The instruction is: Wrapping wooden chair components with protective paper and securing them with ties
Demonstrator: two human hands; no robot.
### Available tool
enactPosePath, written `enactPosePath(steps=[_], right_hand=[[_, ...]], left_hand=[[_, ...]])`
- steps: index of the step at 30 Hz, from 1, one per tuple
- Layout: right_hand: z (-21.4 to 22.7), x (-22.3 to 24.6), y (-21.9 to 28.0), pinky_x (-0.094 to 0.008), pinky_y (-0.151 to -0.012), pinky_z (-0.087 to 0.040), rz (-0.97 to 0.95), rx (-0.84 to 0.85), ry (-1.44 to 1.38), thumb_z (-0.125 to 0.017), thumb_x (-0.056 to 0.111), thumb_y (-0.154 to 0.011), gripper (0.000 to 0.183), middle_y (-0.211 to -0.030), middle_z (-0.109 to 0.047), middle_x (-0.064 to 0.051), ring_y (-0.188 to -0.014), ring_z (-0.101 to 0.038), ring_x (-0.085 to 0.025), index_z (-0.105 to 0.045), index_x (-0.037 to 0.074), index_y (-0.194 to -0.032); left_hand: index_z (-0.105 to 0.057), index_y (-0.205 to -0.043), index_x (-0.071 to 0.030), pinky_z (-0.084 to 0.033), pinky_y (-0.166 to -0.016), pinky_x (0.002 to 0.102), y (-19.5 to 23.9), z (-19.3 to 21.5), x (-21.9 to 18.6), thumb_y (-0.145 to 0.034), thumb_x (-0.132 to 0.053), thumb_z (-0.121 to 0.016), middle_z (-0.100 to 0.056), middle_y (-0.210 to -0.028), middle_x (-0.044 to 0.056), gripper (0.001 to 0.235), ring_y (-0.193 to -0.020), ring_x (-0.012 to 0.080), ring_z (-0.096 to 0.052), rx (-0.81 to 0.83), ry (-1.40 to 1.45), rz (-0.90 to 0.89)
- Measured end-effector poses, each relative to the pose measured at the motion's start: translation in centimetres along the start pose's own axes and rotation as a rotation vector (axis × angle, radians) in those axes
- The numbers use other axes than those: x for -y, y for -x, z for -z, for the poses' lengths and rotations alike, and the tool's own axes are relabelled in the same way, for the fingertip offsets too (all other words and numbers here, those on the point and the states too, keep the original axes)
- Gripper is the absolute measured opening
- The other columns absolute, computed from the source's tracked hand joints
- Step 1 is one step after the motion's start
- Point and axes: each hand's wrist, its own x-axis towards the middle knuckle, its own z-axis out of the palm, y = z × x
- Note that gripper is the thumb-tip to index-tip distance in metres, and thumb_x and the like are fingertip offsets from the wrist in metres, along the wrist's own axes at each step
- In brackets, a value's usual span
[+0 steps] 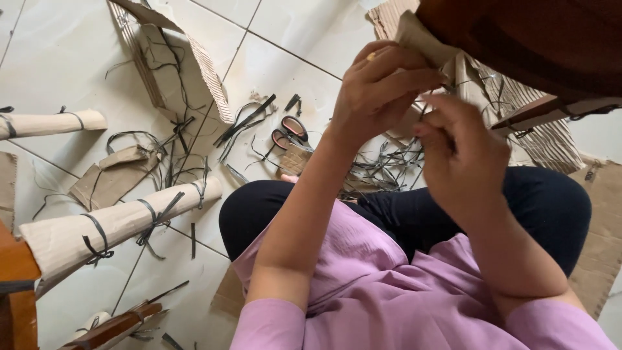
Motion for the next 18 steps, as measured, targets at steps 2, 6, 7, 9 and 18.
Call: enactPosePath(steps=[2,6,7,9,18], right_hand=[[-0.5,1.0,-0.5,-0.035,-0.075,-0.052,0.077,-0.005,-0.025,-0.065,-0.002,-0.11,0.016,-0.1,-0.075,-0.012,-0.084,-0.07,-0.025,-0.066,-0.002,-0.126],[-1.0,2.5,-1.9,-0.035,-0.075,-0.055,0.233,-0.029,-0.143,-0.06,-0.018,-0.105,0.014,-0.093,-0.074,-0.016,-0.084,-0.069,-0.028,-0.07,-0.009,-0.109],[-1.0,2.7,-2.2,-0.035,-0.075,-0.055,0.235,-0.032,-0.141,-0.06,-0.018,-0.105,0.014,-0.093,-0.074,-0.016,-0.084,-0.069,-0.028,-0.07,-0.009,-0.109],[-1.0,3.2,-2.8,-0.036,-0.078,-0.053,0.255,-0.03,-0.148,-0.055,-0.017,-0.106,0.018,-0.092,-0.074,-0.012,-0.085,-0.069,-0.027,-0.067,-0.004,-0.111],[-1.9,0.0,-4.0,-0.031,-0.064,-0.043,0.163,-0.167,-0.206,-0.069,-0.014,-0.114,0.011,-0.105,-0.071,-0.018,-0.089,-0.071,-0.024,-0.069,-0.005,-0.12]], left_hand=[[-0.07,-0.105,-0.01,-0.052,-0.092,0.039,-0.3,0.3,0.0,-0.106,-0.009,-0.054,-0.066,-0.096,0.006,0.016,-0.086,0.0195,-0.07,0.017,0.05,0.006],[-0.074,-0.103,-0.009,-0.046,-0.098,0.042,-0.4,1.0,0.3,-0.106,-0.014,-0.054,-0.064,-0.097,0.008,0.021,-0.083,0.0224,-0.067,0.112,0.132,0.017],[-0.074,-0.103,-0.009,-0.046,-0.098,0.042,-0.3,1.2,0.4,-0.106,-0.014,-0.054,-0.064,-0.097,0.008,0.021,-0.083,0.0224,-0.067,0.111,0.133,0.013],[-0.073,-0.107,-0.006,-0.047,-0.097,0.044,-0.2,1.6,0.4,-0.107,-0.022,-0.054,-0.065,-0.098,0.011,0.025,-0.092,0.0259,-0.068,0.16,0.217,0.062],[-0.06,-0.124,-0.023,-0.05,-0.086,0.041,1.5,1.9,1.7,-0.11,-0.01,-0.057,-0.057,-0.1,0.01,0.02,-0.083,0.0319,-0.054,0.265,0.288,0.112]])
